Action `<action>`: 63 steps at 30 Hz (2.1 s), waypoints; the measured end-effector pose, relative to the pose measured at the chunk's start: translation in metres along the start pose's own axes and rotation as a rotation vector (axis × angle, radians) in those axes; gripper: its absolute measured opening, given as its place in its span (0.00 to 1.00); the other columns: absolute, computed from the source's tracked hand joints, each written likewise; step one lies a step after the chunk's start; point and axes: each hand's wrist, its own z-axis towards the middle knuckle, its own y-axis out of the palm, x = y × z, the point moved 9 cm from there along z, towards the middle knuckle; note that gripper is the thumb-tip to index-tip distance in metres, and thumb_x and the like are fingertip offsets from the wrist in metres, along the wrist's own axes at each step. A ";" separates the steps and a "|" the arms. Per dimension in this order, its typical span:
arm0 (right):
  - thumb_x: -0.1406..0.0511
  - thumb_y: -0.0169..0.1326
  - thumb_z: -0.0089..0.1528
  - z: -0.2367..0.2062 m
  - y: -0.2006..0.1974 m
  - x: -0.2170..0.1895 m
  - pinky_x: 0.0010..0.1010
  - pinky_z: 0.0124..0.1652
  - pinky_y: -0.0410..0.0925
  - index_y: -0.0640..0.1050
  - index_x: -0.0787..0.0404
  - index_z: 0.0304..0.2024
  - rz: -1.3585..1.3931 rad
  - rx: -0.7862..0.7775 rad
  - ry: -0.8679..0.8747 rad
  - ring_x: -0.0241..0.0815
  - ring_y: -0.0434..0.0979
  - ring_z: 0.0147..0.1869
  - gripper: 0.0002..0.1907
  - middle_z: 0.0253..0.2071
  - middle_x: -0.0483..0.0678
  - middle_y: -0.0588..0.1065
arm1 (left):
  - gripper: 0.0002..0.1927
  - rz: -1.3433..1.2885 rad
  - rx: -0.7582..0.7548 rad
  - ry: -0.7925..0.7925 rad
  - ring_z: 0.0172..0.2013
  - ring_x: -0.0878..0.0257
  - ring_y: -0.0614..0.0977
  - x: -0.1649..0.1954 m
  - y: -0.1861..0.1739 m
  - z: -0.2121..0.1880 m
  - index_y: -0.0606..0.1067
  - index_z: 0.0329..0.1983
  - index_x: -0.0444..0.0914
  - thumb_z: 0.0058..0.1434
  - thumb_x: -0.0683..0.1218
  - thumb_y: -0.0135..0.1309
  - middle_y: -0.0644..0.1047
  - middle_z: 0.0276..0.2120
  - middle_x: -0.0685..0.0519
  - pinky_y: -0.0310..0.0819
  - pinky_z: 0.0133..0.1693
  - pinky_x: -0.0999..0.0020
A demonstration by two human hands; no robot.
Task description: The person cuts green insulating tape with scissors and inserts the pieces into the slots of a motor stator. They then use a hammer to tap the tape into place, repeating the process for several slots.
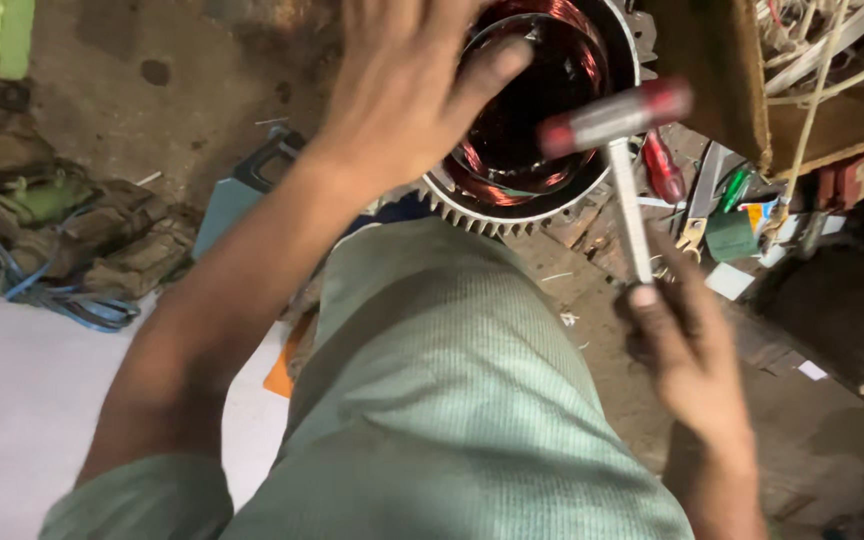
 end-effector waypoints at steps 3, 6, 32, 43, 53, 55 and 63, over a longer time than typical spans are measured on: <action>0.63 0.47 0.72 0.008 -0.016 -0.020 0.17 0.23 0.57 0.59 0.54 0.77 0.223 0.178 -0.130 0.23 0.60 0.23 0.31 0.28 0.40 0.68 | 0.40 -0.309 -0.169 0.145 0.73 0.34 0.53 -0.010 -0.005 -0.017 0.59 0.76 0.49 0.67 0.67 0.58 0.52 0.74 0.36 0.54 0.70 0.40; 0.65 0.48 0.69 0.022 0.014 -0.002 0.22 0.21 0.58 0.59 0.54 0.76 -0.121 0.057 0.044 0.29 0.62 0.22 0.32 0.27 0.45 0.69 | 0.52 -0.258 -0.278 0.115 0.76 0.38 0.52 -0.021 0.005 -0.016 0.61 0.77 0.54 0.50 0.60 0.72 0.52 0.77 0.42 0.52 0.75 0.45; 0.63 0.54 0.71 0.029 0.017 -0.019 0.14 0.27 0.65 0.69 0.48 0.69 0.222 -0.073 -0.125 0.23 0.73 0.27 0.24 0.30 0.39 0.75 | 0.43 -0.106 -0.362 0.111 0.77 0.34 0.49 -0.025 0.016 -0.007 0.57 0.81 0.51 0.70 0.75 0.48 0.51 0.77 0.40 0.50 0.77 0.42; 0.60 0.50 0.70 0.025 0.010 -0.014 0.23 0.26 0.63 0.64 0.56 0.66 -0.130 -0.120 -0.181 0.29 0.68 0.25 0.23 0.27 0.42 0.71 | 0.46 -0.116 -0.360 0.101 0.77 0.34 0.51 -0.018 0.009 0.002 0.56 0.80 0.50 0.65 0.67 0.60 0.51 0.77 0.40 0.50 0.77 0.41; 0.62 0.53 0.70 0.028 0.005 0.030 0.19 0.28 0.67 0.64 0.49 0.70 0.119 0.044 -0.100 0.26 0.73 0.26 0.26 0.28 0.41 0.76 | 0.56 -0.231 -0.344 0.048 0.76 0.32 0.52 -0.013 0.001 0.010 0.55 0.79 0.48 0.49 0.56 0.71 0.52 0.76 0.38 0.53 0.75 0.41; 0.63 0.53 0.68 0.033 0.017 0.034 0.25 0.27 0.67 0.68 0.51 0.68 -0.073 0.004 -0.040 0.31 0.73 0.25 0.25 0.28 0.46 0.77 | 0.56 -0.222 -0.327 0.064 0.76 0.33 0.53 -0.013 -0.002 0.011 0.55 0.79 0.48 0.51 0.59 0.71 0.53 0.76 0.39 0.53 0.76 0.42; 0.66 0.51 0.69 0.038 0.061 -0.035 0.32 0.41 0.73 0.65 0.59 0.71 -0.407 -0.075 -0.364 0.43 0.84 0.41 0.26 0.45 0.59 0.78 | 0.52 -0.207 -0.310 0.052 0.76 0.36 0.54 -0.019 -0.004 0.002 0.53 0.79 0.48 0.60 0.61 0.70 0.53 0.76 0.41 0.54 0.77 0.46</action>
